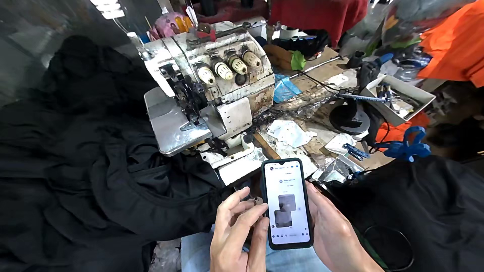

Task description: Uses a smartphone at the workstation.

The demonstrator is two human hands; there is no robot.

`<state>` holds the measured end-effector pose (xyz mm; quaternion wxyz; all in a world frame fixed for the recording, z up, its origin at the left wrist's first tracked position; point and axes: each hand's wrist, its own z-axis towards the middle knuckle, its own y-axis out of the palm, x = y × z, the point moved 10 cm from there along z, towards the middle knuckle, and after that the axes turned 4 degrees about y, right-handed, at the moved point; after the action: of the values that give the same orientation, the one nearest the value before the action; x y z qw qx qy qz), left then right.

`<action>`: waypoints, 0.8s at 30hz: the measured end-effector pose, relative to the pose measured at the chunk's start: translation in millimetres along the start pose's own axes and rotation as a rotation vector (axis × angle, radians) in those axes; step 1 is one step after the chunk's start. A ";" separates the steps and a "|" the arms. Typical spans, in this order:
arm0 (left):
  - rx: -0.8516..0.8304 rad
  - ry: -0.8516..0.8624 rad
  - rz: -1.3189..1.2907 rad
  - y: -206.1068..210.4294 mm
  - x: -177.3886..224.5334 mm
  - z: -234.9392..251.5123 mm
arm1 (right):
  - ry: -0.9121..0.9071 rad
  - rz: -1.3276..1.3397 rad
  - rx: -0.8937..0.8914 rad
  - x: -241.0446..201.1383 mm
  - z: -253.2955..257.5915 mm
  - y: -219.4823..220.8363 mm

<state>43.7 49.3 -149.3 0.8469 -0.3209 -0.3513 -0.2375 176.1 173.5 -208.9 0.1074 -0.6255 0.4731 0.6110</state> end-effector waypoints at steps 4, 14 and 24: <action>-0.003 0.001 0.018 0.4 0.2 -1.1 | 0.008 -0.009 0.007 -0.6 -0.7 0.3; -0.032 -0.020 0.001 4.2 -3.7 -0.8 | 0.019 -0.019 0.029 -0.1 -0.9 -0.6; 0.001 0.012 0.044 1.8 1.3 1.5 | 0.005 -0.064 0.023 -3.8 -0.5 2.0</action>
<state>45.1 51.4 -148.2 0.8541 -0.3268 -0.3391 -0.2209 175.7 173.8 -204.6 0.1328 -0.6404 0.4601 0.6005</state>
